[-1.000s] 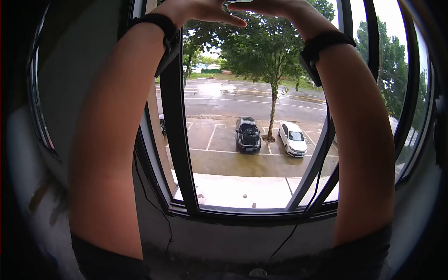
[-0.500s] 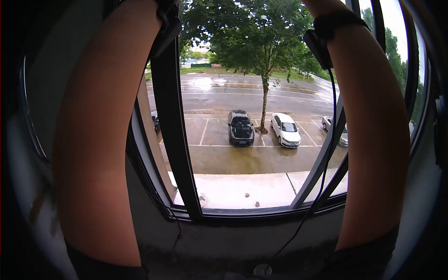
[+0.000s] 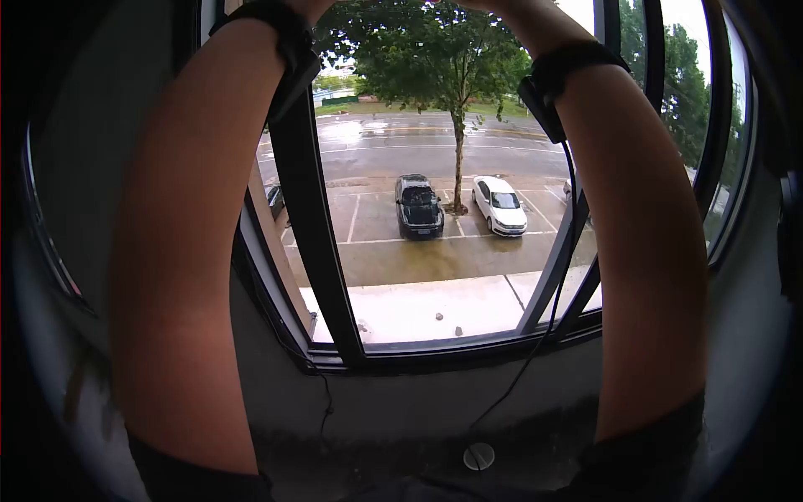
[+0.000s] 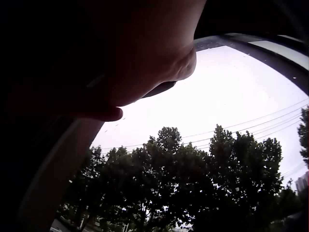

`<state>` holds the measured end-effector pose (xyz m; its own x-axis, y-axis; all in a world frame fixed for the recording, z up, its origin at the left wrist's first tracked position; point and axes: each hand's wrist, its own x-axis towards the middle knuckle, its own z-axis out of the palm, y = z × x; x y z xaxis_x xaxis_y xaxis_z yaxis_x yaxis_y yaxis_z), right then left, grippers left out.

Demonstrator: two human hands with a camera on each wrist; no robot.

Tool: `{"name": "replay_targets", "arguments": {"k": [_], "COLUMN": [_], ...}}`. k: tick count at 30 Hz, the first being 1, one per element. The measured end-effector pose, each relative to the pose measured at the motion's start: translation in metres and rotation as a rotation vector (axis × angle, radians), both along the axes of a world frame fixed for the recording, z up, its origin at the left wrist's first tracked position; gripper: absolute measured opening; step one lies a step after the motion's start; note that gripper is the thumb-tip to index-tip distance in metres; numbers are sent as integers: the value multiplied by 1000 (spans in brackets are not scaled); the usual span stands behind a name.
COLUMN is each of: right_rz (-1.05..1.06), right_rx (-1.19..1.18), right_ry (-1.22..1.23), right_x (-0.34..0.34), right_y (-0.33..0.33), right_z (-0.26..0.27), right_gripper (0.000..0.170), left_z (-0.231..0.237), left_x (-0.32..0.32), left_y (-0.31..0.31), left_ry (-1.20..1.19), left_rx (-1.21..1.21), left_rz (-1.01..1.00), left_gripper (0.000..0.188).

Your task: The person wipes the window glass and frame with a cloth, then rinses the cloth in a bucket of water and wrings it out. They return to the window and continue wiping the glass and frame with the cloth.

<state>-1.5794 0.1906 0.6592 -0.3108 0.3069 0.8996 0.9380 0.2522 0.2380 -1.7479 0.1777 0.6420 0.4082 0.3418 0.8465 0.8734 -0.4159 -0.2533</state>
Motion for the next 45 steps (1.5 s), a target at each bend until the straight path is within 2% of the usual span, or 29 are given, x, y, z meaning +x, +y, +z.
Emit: {"name": "replay_targets", "arguments": {"k": [1, 2, 6, 10, 12, 13, 14, 15, 17, 18, 19, 23, 25, 30, 35, 38, 41, 45], "right_rz": [45, -14, -69, -94, -68, -48, -82, -77, 34, 119, 68, 85, 36, -33, 16, -2, 30, 17], "right_rx": [-39, 6, 90, 106, 79, 61, 41, 30, 227, 163, 136, 4, -16, -109, -227, -176, -216, -209], "right_ry": [27, -12, -83, -93, -81, -62, -74, -84, -116, -105, -136, -152, -172, -226, -229, -298, -326, -336], "right_x": [0, 0, 0, 0, -2, -5, -7, -7, -1, 1, 1, -2, -3, 0, 14, 24, 32, 34], "right_y": [1, 4, -5, -2, -1, -6, -12, -11, 6, 9, 9, 3, -1, -7, -7, -5, -6, -9], "right_z": [-7, -12, -54, -101, -127, -139, -153, -168, -207, -224, -241, -306, -338, -406, -477, -524, -562, -592], "right_gripper": [103, 103, 107, 108, 108, 109, 100, 100, 91, 96, 97, 96, 95, 89, 81, 70, 70, 69], "left_z": [-12, -13, -24, -68, -92, -106, -122, -143, -196, -219, -238, -309, -340, -414, -490, -541, -584, -617], "left_x": [2, 1, -2, -2, -2, -3, -6, -10, -16, -15, -16, -17, -17, -10, -2, -1, 5, 14], "left_y": [-11, -13, -16, -12, -6, 1, 8, 14, 46, 44, 39, 25, 20, 20, 17, 16, 11, 3], "left_ry": [73, 77, 99, 253, 214, 180, 152, 132, 43, 3, -15, -41, -42, -32, -92, -58, -96, -126], "left_rx": [104, 95, -250, -114, -128, -131, -109, -18, 257, 207, 162, 6, -76, -147, -166, -142, -168, -199], "left_rz": [181, 182, 245, 303, 283, 260, 175, 142, -36, -88, -87, -22, -31, 18, -19, -12, -15, 30], "left_gripper": [140, 140, 141, 134, 132, 129, 127, 126, 122, 122, 122, 121, 115, 99, 92, 87, 85, 80]}}
